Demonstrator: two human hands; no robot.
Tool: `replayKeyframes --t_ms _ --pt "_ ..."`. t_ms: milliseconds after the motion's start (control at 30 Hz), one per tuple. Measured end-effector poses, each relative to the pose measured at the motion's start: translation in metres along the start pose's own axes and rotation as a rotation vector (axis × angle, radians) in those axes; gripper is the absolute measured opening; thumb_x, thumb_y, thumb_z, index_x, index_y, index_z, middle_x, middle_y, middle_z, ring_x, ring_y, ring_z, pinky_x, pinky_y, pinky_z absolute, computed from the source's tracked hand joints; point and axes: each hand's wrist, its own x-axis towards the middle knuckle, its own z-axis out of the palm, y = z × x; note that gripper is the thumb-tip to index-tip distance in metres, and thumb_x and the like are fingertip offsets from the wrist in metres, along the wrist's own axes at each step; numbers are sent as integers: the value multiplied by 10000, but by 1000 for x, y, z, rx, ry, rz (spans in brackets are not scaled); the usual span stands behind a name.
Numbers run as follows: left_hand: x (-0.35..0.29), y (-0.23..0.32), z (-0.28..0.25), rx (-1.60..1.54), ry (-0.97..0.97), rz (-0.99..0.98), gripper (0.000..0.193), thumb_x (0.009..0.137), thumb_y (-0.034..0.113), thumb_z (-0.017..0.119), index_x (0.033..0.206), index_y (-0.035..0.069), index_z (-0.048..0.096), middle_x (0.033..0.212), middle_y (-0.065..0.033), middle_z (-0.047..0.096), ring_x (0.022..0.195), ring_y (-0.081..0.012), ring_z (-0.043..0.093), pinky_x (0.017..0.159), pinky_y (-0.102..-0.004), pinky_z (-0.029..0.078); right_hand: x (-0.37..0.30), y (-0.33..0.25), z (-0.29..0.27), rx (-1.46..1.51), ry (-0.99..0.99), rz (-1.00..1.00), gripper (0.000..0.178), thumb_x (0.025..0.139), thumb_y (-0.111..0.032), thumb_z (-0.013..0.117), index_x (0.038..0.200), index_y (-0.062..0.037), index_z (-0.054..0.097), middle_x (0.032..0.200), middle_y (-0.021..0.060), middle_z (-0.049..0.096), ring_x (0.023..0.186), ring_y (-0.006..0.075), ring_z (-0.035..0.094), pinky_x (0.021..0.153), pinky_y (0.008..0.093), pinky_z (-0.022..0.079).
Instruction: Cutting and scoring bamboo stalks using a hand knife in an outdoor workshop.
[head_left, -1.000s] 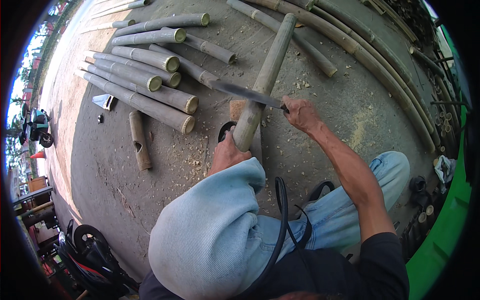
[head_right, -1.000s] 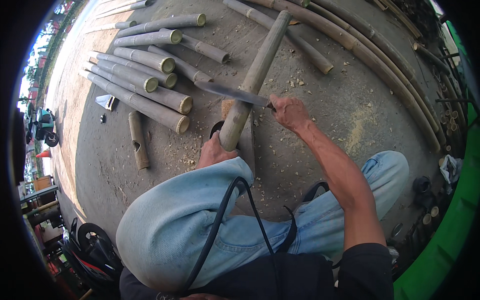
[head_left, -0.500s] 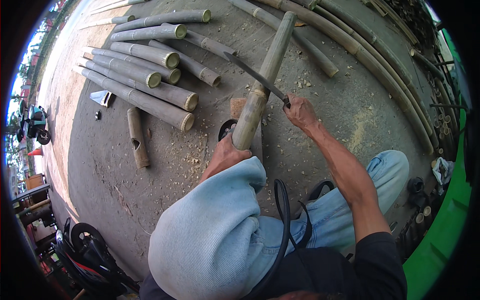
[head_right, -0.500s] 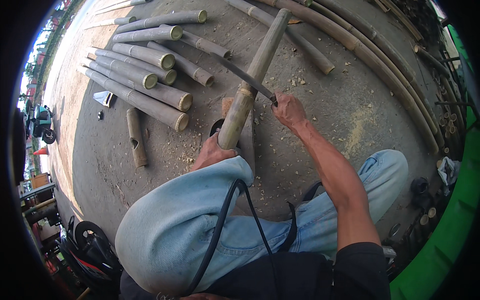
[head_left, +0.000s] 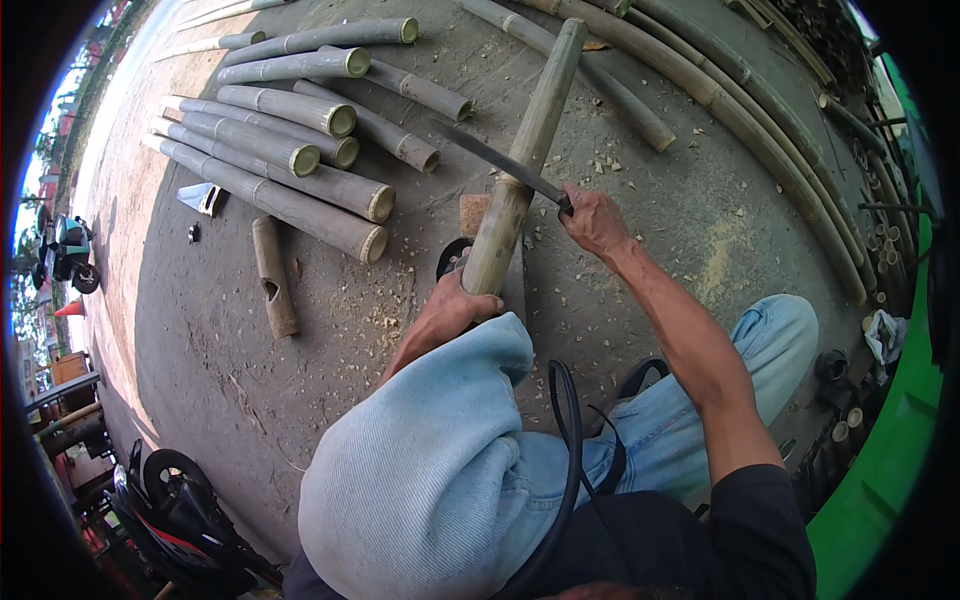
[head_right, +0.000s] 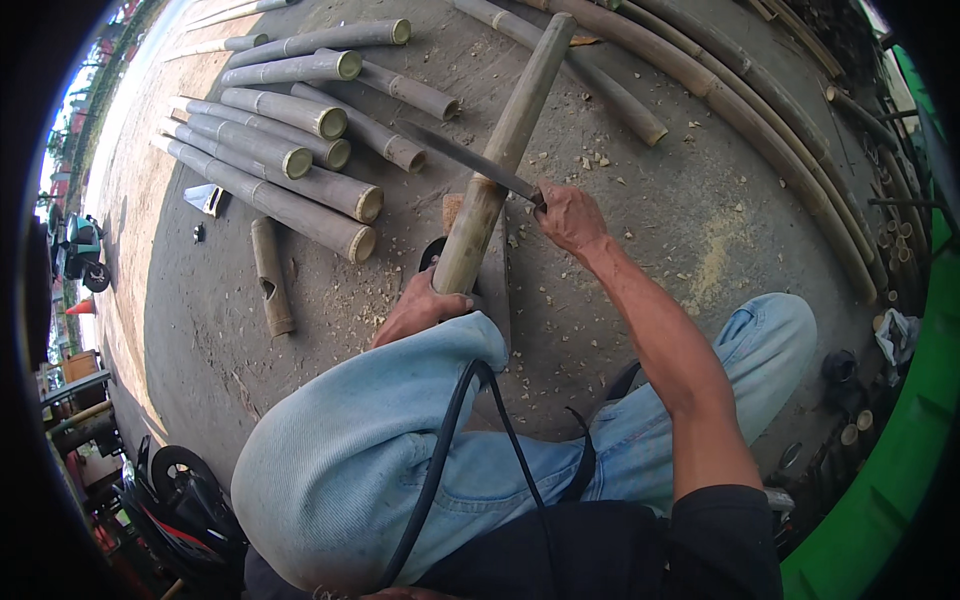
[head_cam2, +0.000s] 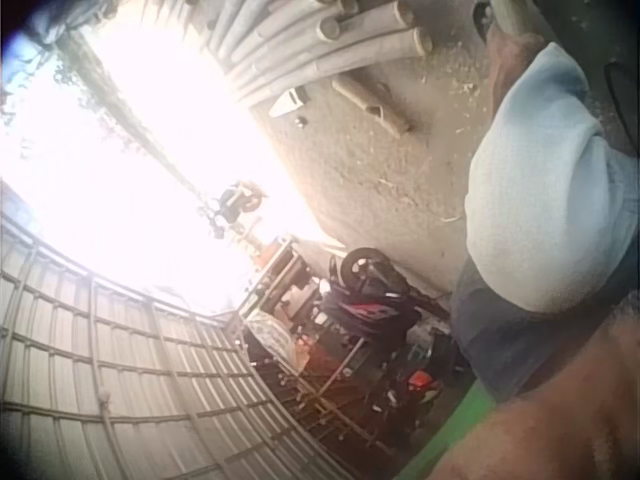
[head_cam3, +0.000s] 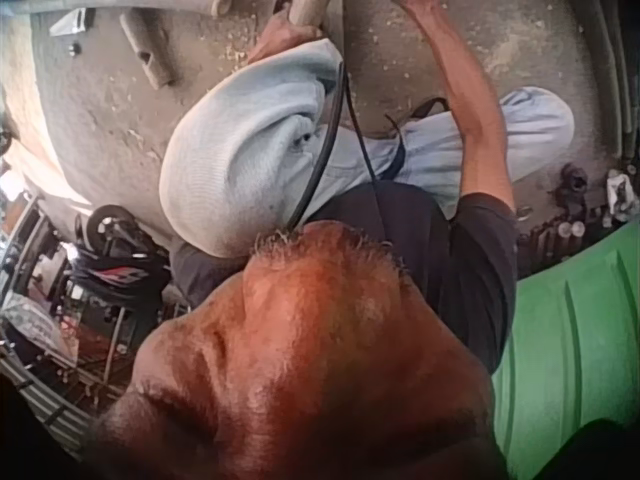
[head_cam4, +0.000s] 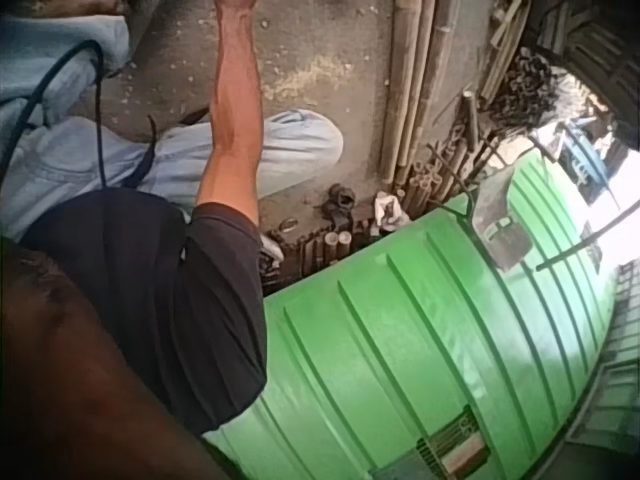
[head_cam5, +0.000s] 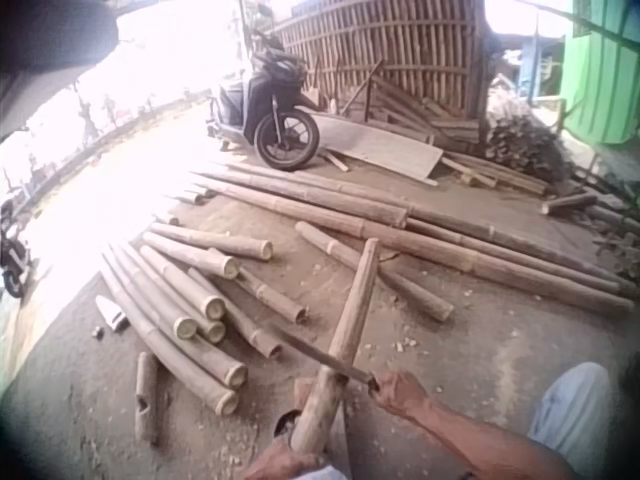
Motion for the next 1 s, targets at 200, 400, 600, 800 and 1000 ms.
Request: replayKeyframes --t_ms 200,400,600,800,1000 --pt "-8 -7 -9 -45 -11 -76 651 713 292 749 1215 -86 582 1044 -189 647 947 -271 622 895 -398 473 7 -6 7 1 -3 -137 143 909 -187 619 942 -63 557 749 207 651 754 436 671 638 521 521" --pt "1 -26 -10 -97 -11 -88 686 734 278 751 1281 -91 564 1132 -212 647 1031 -299 613 962 -394 446 7 -4 5 -6 9 -170 143 909 -183 613 939 -60 545 739 214 641 738 427 671 630 506 522" --pt "11 -48 -14 -210 -94 -49 673 750 266 738 1289 -86 545 1128 -190 638 1008 -290 611 940 -397 454 11 -3 2 -3 89 -54 126 896 -176 603 936 -73 543 743 213 643 748 423 674 648 501 523" --pt "11 -37 -9 -499 -157 -62 620 763 189 732 1289 -65 525 1090 -164 629 974 -262 611 910 -393 485 7 -11 -2 21 -10 -33 108 896 -173 601 951 -87 567 754 218 651 768 438 675 658 522 518" --pt "13 -44 -11 -495 -126 -82 555 759 238 727 1226 -6 551 1029 -112 623 927 -209 610 843 -357 500 11 -6 0 38 -13 -86 141 927 -212 577 958 -75 591 759 232 651 770 452 670 664 536 516"
